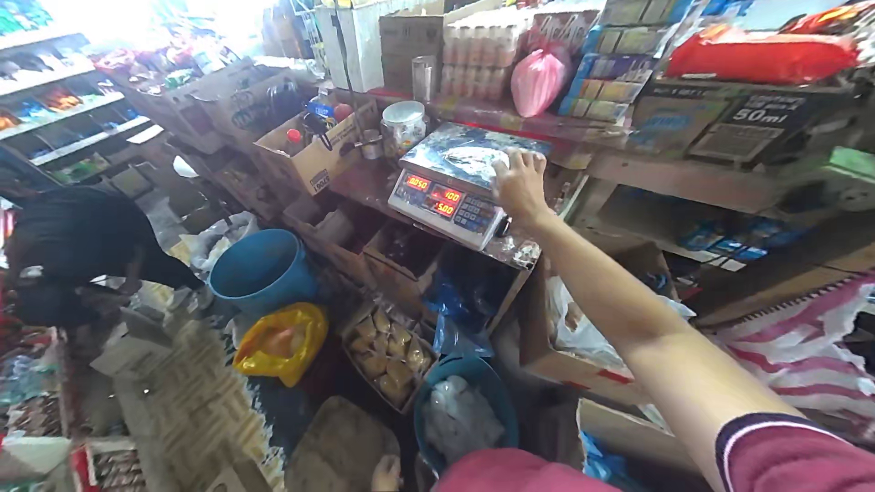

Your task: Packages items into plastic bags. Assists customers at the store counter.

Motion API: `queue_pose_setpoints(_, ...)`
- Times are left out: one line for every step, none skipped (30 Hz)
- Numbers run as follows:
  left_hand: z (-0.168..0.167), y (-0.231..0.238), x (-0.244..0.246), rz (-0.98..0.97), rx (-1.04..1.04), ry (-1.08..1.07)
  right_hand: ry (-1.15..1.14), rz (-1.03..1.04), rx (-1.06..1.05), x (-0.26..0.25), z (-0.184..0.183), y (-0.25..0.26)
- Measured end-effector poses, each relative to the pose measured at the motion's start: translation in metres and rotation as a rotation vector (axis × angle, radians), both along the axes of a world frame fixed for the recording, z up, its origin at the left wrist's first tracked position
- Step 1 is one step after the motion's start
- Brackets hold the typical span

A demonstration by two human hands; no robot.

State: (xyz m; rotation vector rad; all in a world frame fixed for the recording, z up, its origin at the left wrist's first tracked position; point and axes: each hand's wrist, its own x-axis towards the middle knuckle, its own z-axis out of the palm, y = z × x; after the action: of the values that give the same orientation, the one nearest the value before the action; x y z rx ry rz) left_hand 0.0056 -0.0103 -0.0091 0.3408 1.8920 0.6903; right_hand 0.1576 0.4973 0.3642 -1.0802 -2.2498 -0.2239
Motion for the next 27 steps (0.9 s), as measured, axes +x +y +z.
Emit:
queue_pose_setpoints(0.008,0.015,-0.002,0.017,0.053,0.022,0.017,0.016,-0.017,-0.001,0.011,0.008)
queue_pose_setpoints(0.022,0.033,-0.005,-0.003,0.135,0.067,0.055,0.038,-0.047,-0.001,0.025,0.013)
queue_pose_setpoints(0.041,0.053,-0.007,-0.032,0.243,0.122,0.111,0.057,-0.082,-0.001,0.041,0.015)
queue_pose_setpoints(0.066,0.075,-0.009,-0.062,0.364,0.183,0.169,0.082,-0.105,-0.001,0.059,0.013)
queue_pose_setpoints(0.095,0.097,-0.007,-0.09,0.505,0.262,0.225,0.118,-0.116,-0.001,0.078,0.006)
queue_pose_setpoints(0.127,0.118,-0.004,-0.122,0.65,0.341,0.263,0.167,-0.135,0.001,0.096,-0.006)
queue_pose_setpoints(0.16,0.137,0.0,-0.154,0.803,0.426,0.286,0.223,-0.153,0.004,0.112,-0.021)
queue_pose_setpoints(0.195,0.154,0.004,-0.183,0.956,0.513,0.285,0.28,-0.179,0.008,0.126,-0.039)
queue_pose_setpoints(0.231,0.171,0.007,-0.201,1.088,0.596,0.263,0.343,-0.21,0.013,0.137,-0.059)
queue_pose_setpoints(0.264,0.185,0.01,-0.207,1.186,0.658,0.221,0.407,-0.253,0.02,0.145,-0.079)
queue_pose_setpoints(0.293,0.197,0.012,-0.215,1.238,0.671,0.17,0.478,-0.302,0.026,0.149,-0.1)
queue_pose_setpoints(0.318,0.207,0.012,-0.249,1.246,0.623,0.119,0.553,-0.351,0.031,0.15,-0.121)
queue_pose_setpoints(0.337,0.217,0.011,-0.315,1.228,0.514,0.068,0.642,-0.381,0.036,0.15,-0.138)
queue_pose_setpoints(0.349,0.226,0.01,-0.407,1.206,0.358,0.013,0.77,-0.359,0.04,0.146,-0.143)
queue_pose_setpoints(0.356,0.235,0.012,-0.513,1.187,0.164,-0.022,0.875,-0.352,0.04,0.141,-0.147)
queue_pose_setpoints(0.359,0.24,0.016,-0.64,1.172,-0.072,-0.047,0.946,-0.353,0.039,0.135,-0.152)
queue_pose_setpoints(0.356,0.244,0.021,-0.774,1.163,-0.328,-0.065,0.975,-0.344,0.037,0.128,-0.155)
queue_pose_setpoints(0.35,0.246,0.029,-0.884,1.142,-0.579,-0.072,0.966,-0.319,0.035,0.119,-0.157)
queue_pose_setpoints(0.345,0.245,0.039,-0.936,1.104,-0.787,-0.059,0.916,-0.281,0.034,0.109,-0.156)
queue_pose_setpoints(0.342,0.242,0.05,-0.927,1.06,-0.938,-0.013,0.843,-0.236,0.033,0.098,-0.154)
queue_pose_setpoints(0.342,0.237,0.059,-0.865,1.035,-1.002,0.059,0.754,-0.206,0.034,0.086,-0.152)
queue_pose_setpoints(0.344,0.232,0.067,-0.753,1.023,-0.998,0.156,0.656,-0.227,0.038,0.074,-0.152)
queue_pose_setpoints(0.346,0.227,0.074,-0.593,1.024,-0.958,0.278,0.557,-0.305,0.044,0.062,-0.156)
queue_pose_setpoints(0.349,0.224,0.08,-0.425,1.048,-0.883,0.422,0.477,-0.433,0.05,0.048,-0.165)
queue_pose_setpoints(0.352,0.223,0.085,-0.266,1.096,-0.765,0.56,0.419,-0.617,0.057,0.033,-0.18)
queue_pose_setpoints(0.351,0.225,0.088,-0.143,1.162,-0.618,0.684,0.401,-0.813,0.061,0.014,-0.198)
queue_pose_setpoints(0.348,0.227,0.09,-0.047,1.232,-0.463,0.779,0.417,-0.994,0.061,-0.008,-0.215)
